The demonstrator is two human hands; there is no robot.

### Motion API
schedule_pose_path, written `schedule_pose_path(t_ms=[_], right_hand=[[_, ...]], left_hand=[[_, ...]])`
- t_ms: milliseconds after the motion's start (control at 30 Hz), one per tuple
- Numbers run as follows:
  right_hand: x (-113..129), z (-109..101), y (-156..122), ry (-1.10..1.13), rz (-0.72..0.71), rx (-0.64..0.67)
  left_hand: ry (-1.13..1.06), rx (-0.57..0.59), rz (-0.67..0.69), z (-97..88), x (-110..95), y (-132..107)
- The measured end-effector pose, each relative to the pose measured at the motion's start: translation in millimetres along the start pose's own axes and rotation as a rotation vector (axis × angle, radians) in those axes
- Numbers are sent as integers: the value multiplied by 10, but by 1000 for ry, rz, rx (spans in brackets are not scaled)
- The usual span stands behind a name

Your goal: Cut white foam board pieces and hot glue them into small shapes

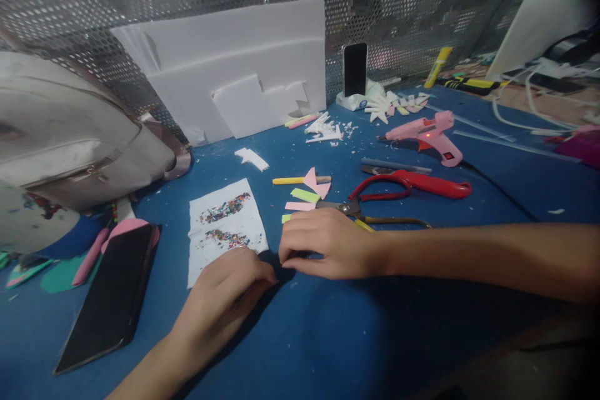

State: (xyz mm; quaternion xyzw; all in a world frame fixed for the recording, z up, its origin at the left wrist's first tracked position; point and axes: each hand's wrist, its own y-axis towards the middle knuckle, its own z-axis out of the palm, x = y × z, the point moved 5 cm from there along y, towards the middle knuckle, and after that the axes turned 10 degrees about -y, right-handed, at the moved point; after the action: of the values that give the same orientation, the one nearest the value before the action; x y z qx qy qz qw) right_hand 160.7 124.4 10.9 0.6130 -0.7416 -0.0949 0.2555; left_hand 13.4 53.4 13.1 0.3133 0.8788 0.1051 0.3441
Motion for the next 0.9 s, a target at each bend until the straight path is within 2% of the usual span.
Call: schedule_pose_path(t_ms=[67, 133, 200, 267, 300, 333, 400, 500, 667, 900], right_hand=[[-1, -1, -3, 1, 0, -8], [-2, -5, -6, 6, 11, -20], [-9, -1, -9, 18, 33, -25], [-17, 9, -12, 32, 51, -26], [-21, 14, -12, 39, 56, -27], [-24, 18, -13, 44, 59, -28], [-28, 20, -11, 53, 57, -38], [-32, 15, -8, 62, 52, -49], [-34, 11, -8, 55, 54, -42], [-30, 8, -3, 54, 50, -31]], left_hand=[[38, 36, 8, -11, 6, -2], [100, 15, 11, -117, 62, -1], [198, -99, -36, -344, 188, -1], [335, -210, -174, -611, 380, -19], [407, -194, -236, -706, 476, -27], [467, -120, -311, -760, 578, -37], [516, -105, -386, -856, 705, -64], [449, -91, -420, -830, 777, -90], [420, -26, -383, -683, 772, -107], [472, -5, -330, -675, 790, -114]])
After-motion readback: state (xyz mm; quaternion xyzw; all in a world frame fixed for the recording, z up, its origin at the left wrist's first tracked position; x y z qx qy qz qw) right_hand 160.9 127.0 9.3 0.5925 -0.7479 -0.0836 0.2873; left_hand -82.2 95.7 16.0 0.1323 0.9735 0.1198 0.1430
